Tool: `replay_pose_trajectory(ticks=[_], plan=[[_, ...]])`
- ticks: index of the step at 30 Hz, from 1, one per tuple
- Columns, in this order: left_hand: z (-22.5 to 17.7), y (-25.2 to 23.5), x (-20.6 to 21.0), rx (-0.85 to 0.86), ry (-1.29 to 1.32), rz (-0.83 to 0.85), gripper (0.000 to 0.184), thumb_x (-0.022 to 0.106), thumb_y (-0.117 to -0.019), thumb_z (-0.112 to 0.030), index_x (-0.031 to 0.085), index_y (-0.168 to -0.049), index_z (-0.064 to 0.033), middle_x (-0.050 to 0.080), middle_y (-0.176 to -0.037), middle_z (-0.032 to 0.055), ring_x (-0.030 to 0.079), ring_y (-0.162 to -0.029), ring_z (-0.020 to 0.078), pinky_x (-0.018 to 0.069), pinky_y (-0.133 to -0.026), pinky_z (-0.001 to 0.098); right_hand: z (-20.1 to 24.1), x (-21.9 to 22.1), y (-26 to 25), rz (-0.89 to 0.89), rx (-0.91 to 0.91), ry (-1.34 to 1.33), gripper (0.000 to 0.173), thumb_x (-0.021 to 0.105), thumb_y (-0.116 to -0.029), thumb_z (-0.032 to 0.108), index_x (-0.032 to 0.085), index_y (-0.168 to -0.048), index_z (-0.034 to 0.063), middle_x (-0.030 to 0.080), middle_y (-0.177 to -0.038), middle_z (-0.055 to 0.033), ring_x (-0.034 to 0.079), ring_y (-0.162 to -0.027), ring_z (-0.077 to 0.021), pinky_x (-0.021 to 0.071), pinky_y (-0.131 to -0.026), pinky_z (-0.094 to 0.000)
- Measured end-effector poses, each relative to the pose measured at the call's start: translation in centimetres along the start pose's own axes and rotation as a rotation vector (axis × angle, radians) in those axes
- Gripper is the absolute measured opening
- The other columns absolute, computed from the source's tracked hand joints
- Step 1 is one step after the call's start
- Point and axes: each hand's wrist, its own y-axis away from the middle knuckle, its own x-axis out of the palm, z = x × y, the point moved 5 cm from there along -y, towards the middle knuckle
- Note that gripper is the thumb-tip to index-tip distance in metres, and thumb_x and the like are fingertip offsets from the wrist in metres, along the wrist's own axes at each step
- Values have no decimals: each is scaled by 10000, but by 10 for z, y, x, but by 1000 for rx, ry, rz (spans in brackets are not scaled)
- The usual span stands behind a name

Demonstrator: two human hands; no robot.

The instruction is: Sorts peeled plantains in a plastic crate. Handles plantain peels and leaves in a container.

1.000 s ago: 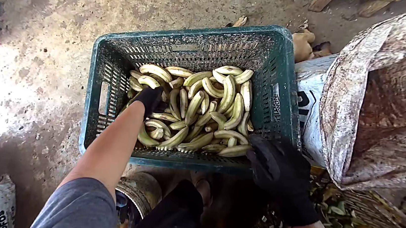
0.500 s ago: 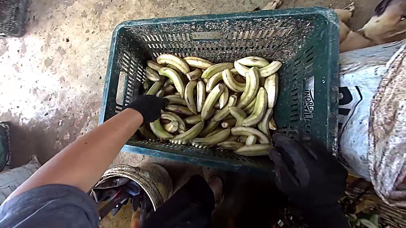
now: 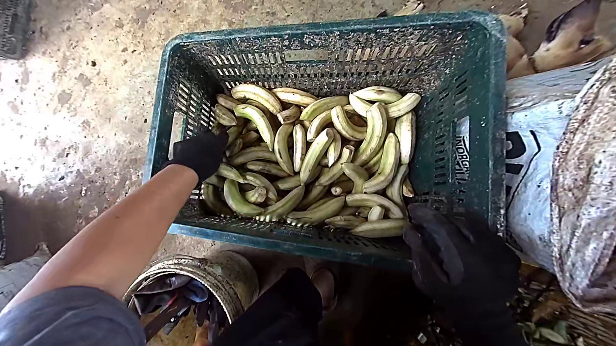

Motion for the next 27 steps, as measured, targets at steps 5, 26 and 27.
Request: replay_pose_trajectory(ticks=[5,26,27], plan=[[21,15,-32,19,627,147,433,628,-998,-123,570,-1425,-163,698,-1151,179,708,-939,299,575,-857,508,1,0,0,-4,-2,-20,406,504,-1014,398,737,-1206,128,746,-1032,-164,714,-920,-346,546,-751,-514],[-18,-24,-28,-56,646,-68,473,559,-1024,-459,611,-1146,-5,693,-970,223,698,-901,395,539,-824,636,0,-1,1,-13,8,7,415,484,-1023,396,737,-1209,124,749,-1014,-165,715,-909,-343,548,-762,-508],[-21,-20,-29,10,634,-25,497,600,-1000,-496,626,-1134,-18,697,-959,204,700,-883,373,544,-826,628,0,-1,2,-20,7,3,416,485,-1023,397,738,-1205,121,749,-1011,-166,715,-906,-341,548,-758,-506]])
